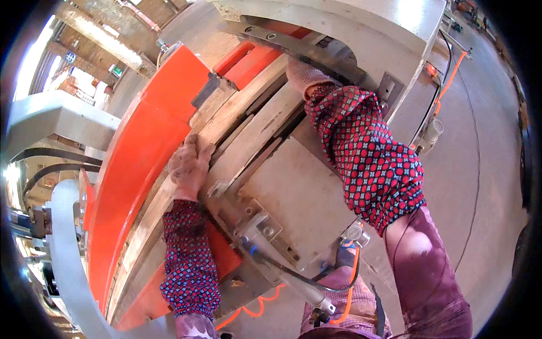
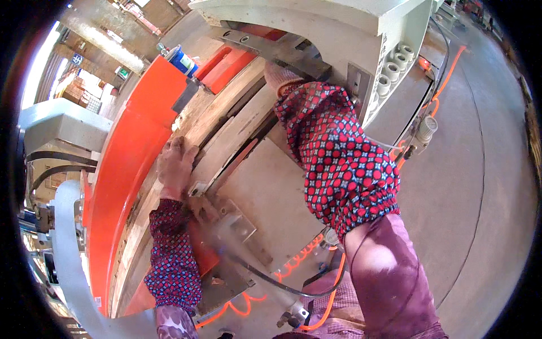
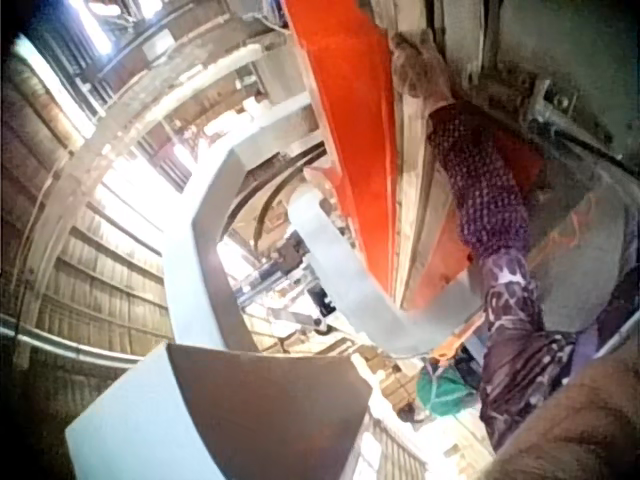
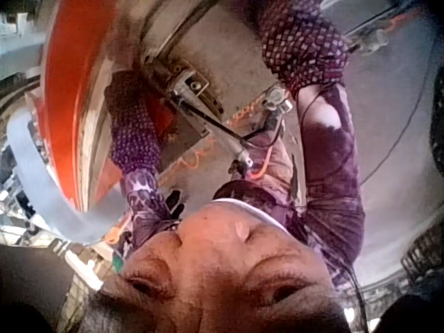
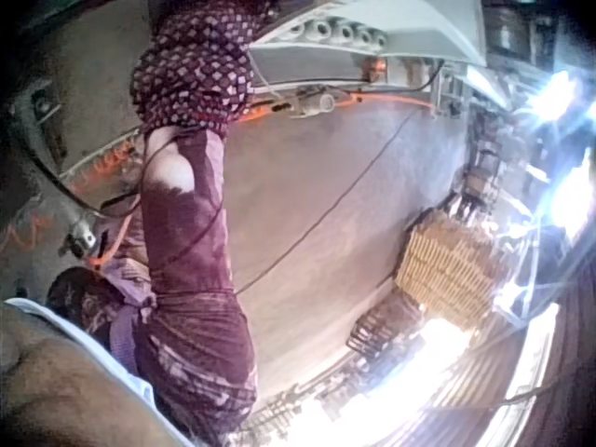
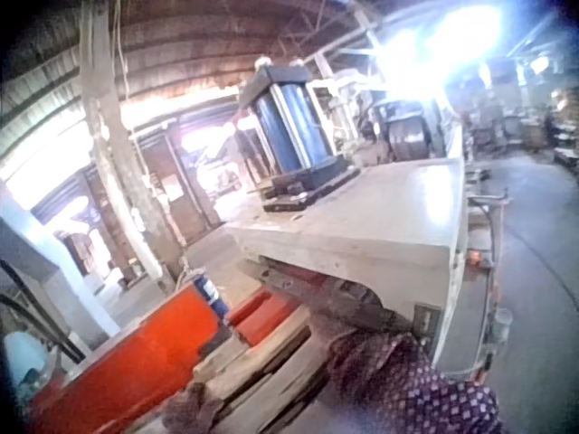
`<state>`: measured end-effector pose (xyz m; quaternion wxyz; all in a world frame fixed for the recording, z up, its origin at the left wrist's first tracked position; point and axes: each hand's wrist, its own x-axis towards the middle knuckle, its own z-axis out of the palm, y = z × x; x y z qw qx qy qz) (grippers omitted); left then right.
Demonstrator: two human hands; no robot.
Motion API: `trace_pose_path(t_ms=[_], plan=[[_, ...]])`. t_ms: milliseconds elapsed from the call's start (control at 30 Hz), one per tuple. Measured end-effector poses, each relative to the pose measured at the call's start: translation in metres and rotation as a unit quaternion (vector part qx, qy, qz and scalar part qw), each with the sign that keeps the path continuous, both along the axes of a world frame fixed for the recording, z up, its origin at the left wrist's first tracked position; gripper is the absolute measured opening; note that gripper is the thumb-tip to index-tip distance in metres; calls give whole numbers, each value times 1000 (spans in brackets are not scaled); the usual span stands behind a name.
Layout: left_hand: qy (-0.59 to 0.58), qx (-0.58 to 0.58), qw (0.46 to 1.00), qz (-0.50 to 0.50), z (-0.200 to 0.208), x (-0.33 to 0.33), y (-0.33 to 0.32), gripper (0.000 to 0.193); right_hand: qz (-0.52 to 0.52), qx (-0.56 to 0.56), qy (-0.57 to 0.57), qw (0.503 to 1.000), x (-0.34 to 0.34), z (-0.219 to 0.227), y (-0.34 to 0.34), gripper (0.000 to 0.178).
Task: The person operates a large industrial wood planer in a workshop. They feed long wooden planks into the machine, adjust the control panel, and retrieve the processed wood. The person also stacks the finished planks on a metal rack.
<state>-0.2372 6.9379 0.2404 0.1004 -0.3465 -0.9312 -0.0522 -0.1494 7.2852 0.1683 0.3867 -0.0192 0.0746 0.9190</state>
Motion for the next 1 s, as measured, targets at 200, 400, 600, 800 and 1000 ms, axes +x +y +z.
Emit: trace_pose_path(t_ms=[200, 400, 600, 800, 1000], plan=[[29, 16, 999, -16, -9, -11, -1, 52, 30, -223, 148, 963, -24, -2, 24, 49], [100, -87, 991, -7, -15, -16, -10, 49, 100, -580, 409, 698, -39, -17, -1, 40], [50, 13, 996, -72, -28, -24, 1, 60, -99, -799, 592, 42, 26, 60, -45, 47], [51, 9, 993, -110, -26, -29, 0, 56, 139, -717, 683, -26, 4, 37, -114, 50], [32, 42, 996, -73, -20, -20, 3, 57, 186, -761, 619, -65, 14, 43, -130, 42]])
